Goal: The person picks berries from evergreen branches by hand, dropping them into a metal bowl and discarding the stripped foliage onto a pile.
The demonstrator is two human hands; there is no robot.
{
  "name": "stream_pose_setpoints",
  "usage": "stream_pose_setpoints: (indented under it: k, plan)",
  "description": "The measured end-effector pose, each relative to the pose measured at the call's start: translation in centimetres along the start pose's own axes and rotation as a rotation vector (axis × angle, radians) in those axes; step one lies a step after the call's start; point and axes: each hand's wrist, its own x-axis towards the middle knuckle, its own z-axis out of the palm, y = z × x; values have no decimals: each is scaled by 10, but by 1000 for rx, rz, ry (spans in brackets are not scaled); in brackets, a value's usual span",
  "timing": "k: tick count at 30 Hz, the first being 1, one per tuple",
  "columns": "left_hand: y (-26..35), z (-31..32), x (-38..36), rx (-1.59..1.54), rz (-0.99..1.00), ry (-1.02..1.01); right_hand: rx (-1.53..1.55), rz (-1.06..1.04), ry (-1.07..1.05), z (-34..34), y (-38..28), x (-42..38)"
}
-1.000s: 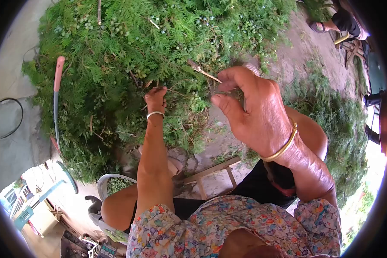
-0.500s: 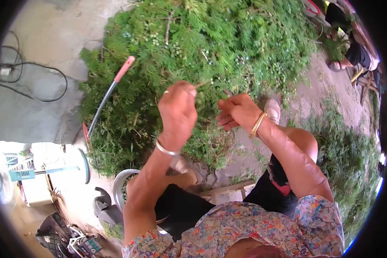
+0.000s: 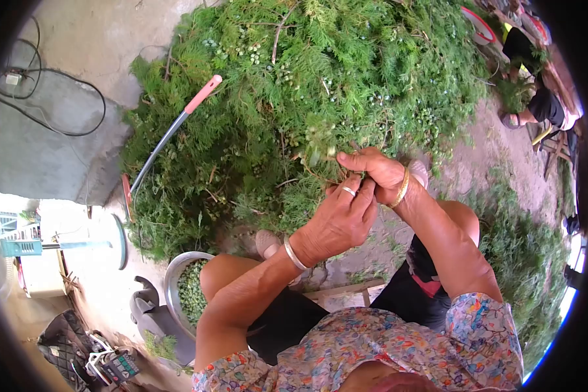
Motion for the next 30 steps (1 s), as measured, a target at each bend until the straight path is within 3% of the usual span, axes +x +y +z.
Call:
stream_pose_setpoints:
  k: [1, 5, 10, 12, 13, 15, 16, 18, 21, 27, 28, 30]
  plan:
    - [1, 0, -1, -3, -4, 7, -41, -22, -74, -3, 1, 3]
    - [3, -7, -1, -26, -10, 43, -59, -81, 75, 9, -3, -3]
    - [-9, -17, -12, -97, 2, 137, -55, -171, 93, 6, -6, -1]
    - [-19, -23, -23, -142, -406, -37, -82, -224, 89, 10, -6, -1]
    - [-23, -24, -24, -142, -407, -41, -79, -221, 87, 11, -6, -1]
    - [-32, -25, -25, -387, -835, 382, -147, -251, 137, 14, -5, -1]
    - [-36, -26, -22, -383, -838, 382, -147, -249, 133, 15, -5, -1]
    - [-43, -30, -17, -717, -1120, 392, -274, -282, 111, 16, -3, -1]
    - [-47, -20, -20, -893, -1095, 386, -388, -282, 126, 18, 0, -1]
    - [-54, -26, -17, -791, -1079, 359, -435, -244, 157, 24, -2, -5]
    - [-52, -35, -14, -1031, -1191, 416, -433, -243, 158, 25, -3, -6]
    - [-61, -35, -20, -1209, -1244, 506, -378, -227, 203, 27, -3, -8]
